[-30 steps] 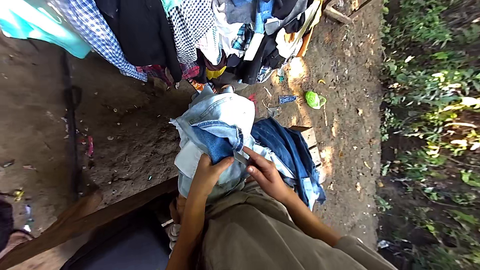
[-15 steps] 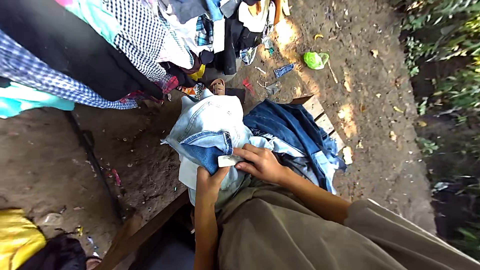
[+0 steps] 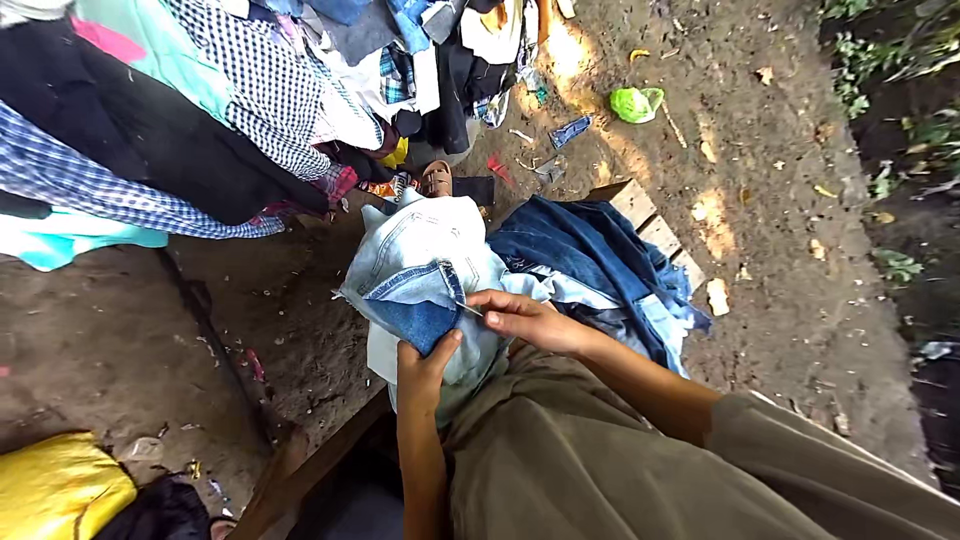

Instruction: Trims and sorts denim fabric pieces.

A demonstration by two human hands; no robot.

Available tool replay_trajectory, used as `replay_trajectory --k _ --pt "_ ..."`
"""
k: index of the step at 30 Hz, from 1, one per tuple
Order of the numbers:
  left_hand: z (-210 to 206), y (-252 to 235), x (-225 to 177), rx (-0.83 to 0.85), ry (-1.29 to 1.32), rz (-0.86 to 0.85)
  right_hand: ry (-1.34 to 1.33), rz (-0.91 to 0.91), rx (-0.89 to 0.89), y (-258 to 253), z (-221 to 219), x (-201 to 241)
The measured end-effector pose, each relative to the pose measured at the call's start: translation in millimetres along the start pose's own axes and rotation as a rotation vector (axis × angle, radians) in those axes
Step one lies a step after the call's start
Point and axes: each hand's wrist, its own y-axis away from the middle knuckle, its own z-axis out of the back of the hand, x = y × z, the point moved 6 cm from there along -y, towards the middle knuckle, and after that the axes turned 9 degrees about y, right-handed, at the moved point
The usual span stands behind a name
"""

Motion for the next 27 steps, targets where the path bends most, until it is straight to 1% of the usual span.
replay_trajectory --k 1,4,6,9,12,15,17,18,20,23,25,27 --pt "-1 0 -1 0.001 0.007 -0.009 0.139 0.045 -0.021 3 1 2" --pt "-3 0 -1 0.010 0.001 -0.025 0.549 0.074 -0.071 13 3 5" --pt "-3 0 0 0.026 -0.027 -0.021 0.731 0.101 -0.136 16 2 6" --pt "-4 0 2 0.060 -0.078 -0.015 0.855 0.142 -0.233 16 0 6" --pt "-5 1 8 0.102 -0.151 -0.044 0.864 0.180 -0.324 9 -5 6" --pt "-7 0 7 0.095 -0.153 -0.051 0.736 0.225 -0.375 0 -9 5" --pt "-6 -1 6 0.095 -0.127 -0.046 0.527 0.232 -0.382 -3 -7 5" --pt "-6 -2 5 0.094 -0.124 -0.044 0.369 0.182 -0.366 -5 -5 3" --pt "-5 -2 5 0.092 -0.114 -0.040 0.045 0.003 -0.293 -7 -4 2" --pt "-4 0 7 0.096 -0.066 -0.031 -0.299 -0.257 -0.114 -8 -6 -1" --pt "-3 0 6 0.095 -0.027 -0.008 -0.401 -0.332 -0.019 -8 -7 -3" --pt "-3 0 4 0.073 -0.005 0.021 -0.389 -0.310 0.009 -7 -9 -1"
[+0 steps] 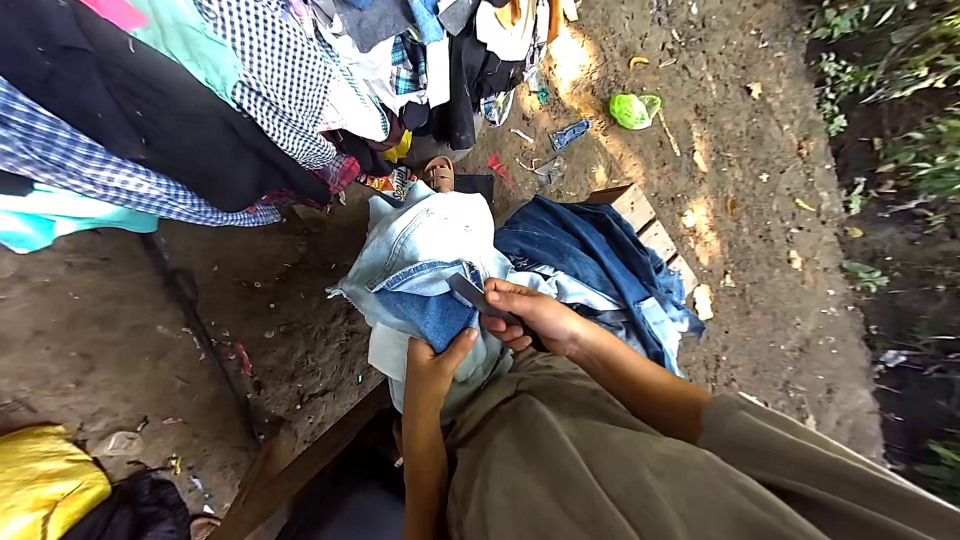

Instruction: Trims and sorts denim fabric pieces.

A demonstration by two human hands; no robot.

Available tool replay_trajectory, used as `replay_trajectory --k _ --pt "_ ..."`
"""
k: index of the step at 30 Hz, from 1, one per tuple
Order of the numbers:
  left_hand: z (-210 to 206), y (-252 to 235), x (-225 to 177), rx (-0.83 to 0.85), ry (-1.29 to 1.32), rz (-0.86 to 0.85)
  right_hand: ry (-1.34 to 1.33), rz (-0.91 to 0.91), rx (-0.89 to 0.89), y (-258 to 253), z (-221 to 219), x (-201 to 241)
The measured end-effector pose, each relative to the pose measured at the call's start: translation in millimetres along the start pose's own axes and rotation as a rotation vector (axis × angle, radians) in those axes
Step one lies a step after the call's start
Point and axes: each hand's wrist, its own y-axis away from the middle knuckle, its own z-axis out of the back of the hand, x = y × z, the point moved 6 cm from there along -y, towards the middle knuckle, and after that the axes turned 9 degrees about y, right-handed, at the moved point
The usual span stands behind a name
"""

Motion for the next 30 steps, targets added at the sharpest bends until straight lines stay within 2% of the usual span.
replay_trajectory --k 2,5,8,13,16,18,20,21,23,25,27,30 --pt "-1 0 0 -0.024 0.003 0.010 0.183 0.112 -0.064 5 0 4" --pt "-3 -2 1 -0.033 -0.015 -0.011 0.636 0.360 -0.215 18 3 10" --pt "-3 -2 -1 -0.030 -0.023 0.005 0.900 0.448 -0.296 26 7 4" --pt "-3 -2 -2 -0.031 -0.016 0.031 1.065 0.457 -0.359 27 13 -3" --pt "-4 -2 -1 0.003 -0.020 0.026 1.108 0.534 -0.399 21 7 2" --pt "-5 -2 -1 0.008 -0.023 0.020 1.093 0.583 -0.419 16 3 4" --pt "-4 -2 -1 0.008 -0.024 0.014 0.920 0.577 -0.402 14 3 3" --pt "-4 -2 0 0.009 -0.032 0.008 0.743 0.512 -0.369 12 3 3" --pt "-3 -3 0 0.015 -0.038 -0.003 0.339 0.269 -0.258 9 4 0" --pt "-3 -3 1 0.015 -0.032 -0.009 0.094 0.064 -0.144 7 4 -3" --pt "-3 -4 1 0.012 -0.022 -0.006 0.019 -0.017 -0.078 7 3 -4" --pt "-3 -4 -1 -0.003 -0.008 0.019 0.179 0.069 -0.086 12 1 1"
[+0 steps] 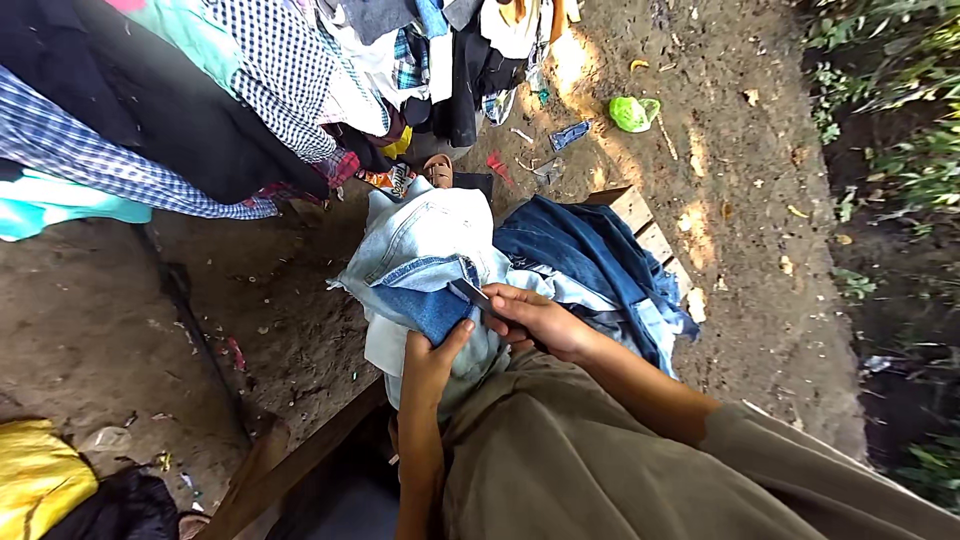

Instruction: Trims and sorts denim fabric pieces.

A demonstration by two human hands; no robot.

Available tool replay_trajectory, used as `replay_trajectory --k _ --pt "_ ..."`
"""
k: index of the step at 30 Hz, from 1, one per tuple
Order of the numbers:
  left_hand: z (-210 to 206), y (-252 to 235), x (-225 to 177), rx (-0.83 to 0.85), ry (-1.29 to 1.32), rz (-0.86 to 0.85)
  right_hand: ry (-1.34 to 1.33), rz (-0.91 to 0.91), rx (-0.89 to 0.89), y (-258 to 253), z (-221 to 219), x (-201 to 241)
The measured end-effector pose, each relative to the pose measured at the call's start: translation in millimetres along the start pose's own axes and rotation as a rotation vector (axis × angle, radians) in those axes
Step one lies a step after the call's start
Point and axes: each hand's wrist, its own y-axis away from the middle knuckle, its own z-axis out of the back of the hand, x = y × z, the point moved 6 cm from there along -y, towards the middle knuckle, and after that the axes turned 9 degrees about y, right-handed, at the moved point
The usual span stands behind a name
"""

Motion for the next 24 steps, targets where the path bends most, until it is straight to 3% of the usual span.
replay_trajectory --k 4,7,20,22,24 --pt "0 0 -1 0.008 -0.002 -0.008 0.686 0.329 -0.197 15 5 5" --pt "0 1 0 0.015 -0.001 -0.006 0.956 0.373 -0.325 20 7 -4" --pt "2 1 -1 0.034 0.085 0.012 1.165 0.603 -0.505 15 1 -2" --pt "1 0 0 0.063 0.064 0.003 1.096 0.625 -0.493 11 1 -1" --pt "1 -1 1 0.064 0.031 -0.007 0.843 0.577 -0.419 6 2 1"
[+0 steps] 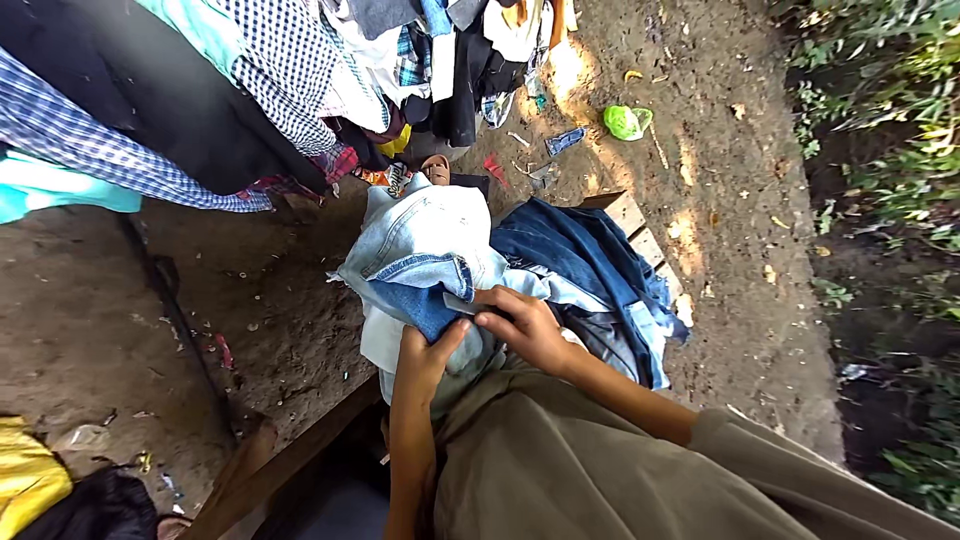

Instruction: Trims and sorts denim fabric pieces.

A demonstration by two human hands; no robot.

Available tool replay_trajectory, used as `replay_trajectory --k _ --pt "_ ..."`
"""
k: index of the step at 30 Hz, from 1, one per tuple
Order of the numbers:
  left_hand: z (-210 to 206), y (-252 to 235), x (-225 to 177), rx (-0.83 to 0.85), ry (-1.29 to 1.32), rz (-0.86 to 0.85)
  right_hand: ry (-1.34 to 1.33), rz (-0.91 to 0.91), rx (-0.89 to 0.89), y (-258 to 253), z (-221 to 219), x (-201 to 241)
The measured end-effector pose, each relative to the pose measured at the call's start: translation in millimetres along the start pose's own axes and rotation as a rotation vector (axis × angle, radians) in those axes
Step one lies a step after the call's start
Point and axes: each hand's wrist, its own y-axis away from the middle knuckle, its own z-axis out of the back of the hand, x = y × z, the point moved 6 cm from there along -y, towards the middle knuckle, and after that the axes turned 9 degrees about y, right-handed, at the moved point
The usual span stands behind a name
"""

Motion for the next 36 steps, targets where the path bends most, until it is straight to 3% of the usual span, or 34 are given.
replay_trajectory --k 4,6,8,11,16,19,24,29,33,36 --pt "0 2 0 -0.026 -0.020 -0.017 -0.802 -0.496 0.278 -4 -8 -6" --pt "0 3 1 -0.032 -0.010 -0.010 -0.979 -0.633 0.436 -2 -8 -8" --pt "0 3 1 -0.040 0.001 -0.004 -1.033 -0.656 0.505 0 -7 -9" --pt "4 3 1 -0.052 0.006 0.008 -0.888 -0.561 0.479 3 -4 -7" --pt "2 2 1 -0.036 0.003 0.003 -0.202 -0.118 0.252 6 7 -2" --pt "2 2 2 -0.012 -0.022 -0.008 0.024 -0.039 0.143 5 3 1" --pt "1 1 1 -0.009 -0.066 -0.029 0.164 -0.016 0.062 -17 -4 14" --pt "4 3 1 -0.005 0.035 -0.020 0.231 0.065 0.022 -5 -1 4" --pt "2 1 3 0.022 -0.043 -0.045 0.175 0.076 0.007 1 5 -5" --pt "-1 -1 4 0.038 -0.105 -0.072 -0.135 -0.009 0.004 -10 1 -3"
